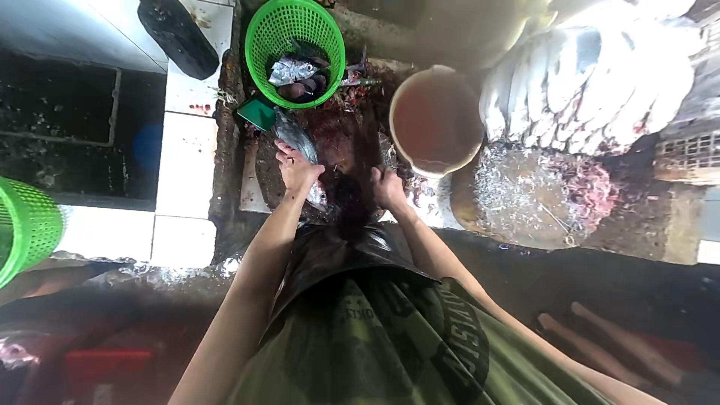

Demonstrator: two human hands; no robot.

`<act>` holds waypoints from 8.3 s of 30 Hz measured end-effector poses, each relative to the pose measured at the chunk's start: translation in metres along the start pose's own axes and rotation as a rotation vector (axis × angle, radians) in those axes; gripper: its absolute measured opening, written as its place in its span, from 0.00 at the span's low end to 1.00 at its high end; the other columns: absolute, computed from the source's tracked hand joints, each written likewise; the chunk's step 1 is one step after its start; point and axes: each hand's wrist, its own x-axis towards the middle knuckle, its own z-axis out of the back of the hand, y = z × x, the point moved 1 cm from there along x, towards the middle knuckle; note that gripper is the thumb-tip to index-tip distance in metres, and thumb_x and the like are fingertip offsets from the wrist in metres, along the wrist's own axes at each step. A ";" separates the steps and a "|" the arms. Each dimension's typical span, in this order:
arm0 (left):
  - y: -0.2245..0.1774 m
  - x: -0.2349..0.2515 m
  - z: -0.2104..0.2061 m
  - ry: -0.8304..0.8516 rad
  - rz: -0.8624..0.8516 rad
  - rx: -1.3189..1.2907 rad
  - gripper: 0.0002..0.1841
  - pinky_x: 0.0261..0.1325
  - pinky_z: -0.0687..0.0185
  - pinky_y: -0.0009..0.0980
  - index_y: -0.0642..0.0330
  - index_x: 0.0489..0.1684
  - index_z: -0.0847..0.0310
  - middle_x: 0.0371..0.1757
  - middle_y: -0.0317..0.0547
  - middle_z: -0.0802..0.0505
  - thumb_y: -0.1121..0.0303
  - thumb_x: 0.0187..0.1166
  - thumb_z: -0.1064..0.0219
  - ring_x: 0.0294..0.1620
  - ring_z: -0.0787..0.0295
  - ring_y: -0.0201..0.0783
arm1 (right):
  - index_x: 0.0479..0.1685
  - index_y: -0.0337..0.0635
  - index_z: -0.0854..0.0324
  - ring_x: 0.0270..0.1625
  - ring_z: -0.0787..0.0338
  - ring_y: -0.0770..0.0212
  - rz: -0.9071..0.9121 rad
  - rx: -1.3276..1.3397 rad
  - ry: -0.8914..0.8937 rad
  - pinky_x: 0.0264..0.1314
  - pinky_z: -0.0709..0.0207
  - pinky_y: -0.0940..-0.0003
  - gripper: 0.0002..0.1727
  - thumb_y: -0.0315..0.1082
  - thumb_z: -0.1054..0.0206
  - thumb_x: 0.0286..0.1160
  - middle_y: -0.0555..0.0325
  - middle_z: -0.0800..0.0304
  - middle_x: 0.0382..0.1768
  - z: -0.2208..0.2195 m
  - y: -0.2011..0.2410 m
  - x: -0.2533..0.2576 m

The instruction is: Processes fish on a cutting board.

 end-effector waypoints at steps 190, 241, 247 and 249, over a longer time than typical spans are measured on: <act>0.070 -0.110 -0.028 -0.512 -0.165 -0.642 0.25 0.76 0.31 0.57 0.60 0.68 0.23 0.67 0.57 0.16 0.50 0.85 0.39 0.73 0.23 0.54 | 0.66 0.43 0.26 0.39 0.07 0.37 0.562 -0.743 0.273 0.33 0.15 0.39 0.29 0.60 0.53 0.92 0.42 0.12 0.34 0.051 0.080 -0.087; 0.038 -0.115 -0.074 -0.580 0.044 -0.440 0.33 0.81 0.36 0.60 0.61 0.78 0.33 0.75 0.66 0.25 0.48 0.81 0.35 0.80 0.32 0.63 | 0.75 0.42 0.33 0.49 0.05 0.35 0.499 -0.642 0.354 0.43 0.13 0.34 0.29 0.57 0.53 0.92 0.39 0.09 0.45 -0.005 0.051 -0.042; 0.069 -0.102 -0.037 -0.298 -0.047 0.022 0.41 0.62 0.15 0.59 0.55 0.81 0.30 0.79 0.58 0.22 0.50 0.63 0.22 0.75 0.23 0.63 | 0.72 0.44 0.26 0.51 0.06 0.37 0.449 -0.594 0.435 0.50 0.14 0.35 0.31 0.60 0.53 0.90 0.40 0.08 0.47 0.045 -0.027 -0.049; 0.074 -0.086 -0.018 -0.309 0.055 -0.014 0.38 0.57 0.14 0.63 0.55 0.80 0.27 0.78 0.57 0.19 0.48 0.69 0.25 0.67 0.14 0.62 | 0.68 0.41 0.23 0.45 0.07 0.42 0.426 -0.327 0.465 0.49 0.14 0.40 0.30 0.58 0.54 0.92 0.41 0.09 0.40 0.040 -0.061 -0.031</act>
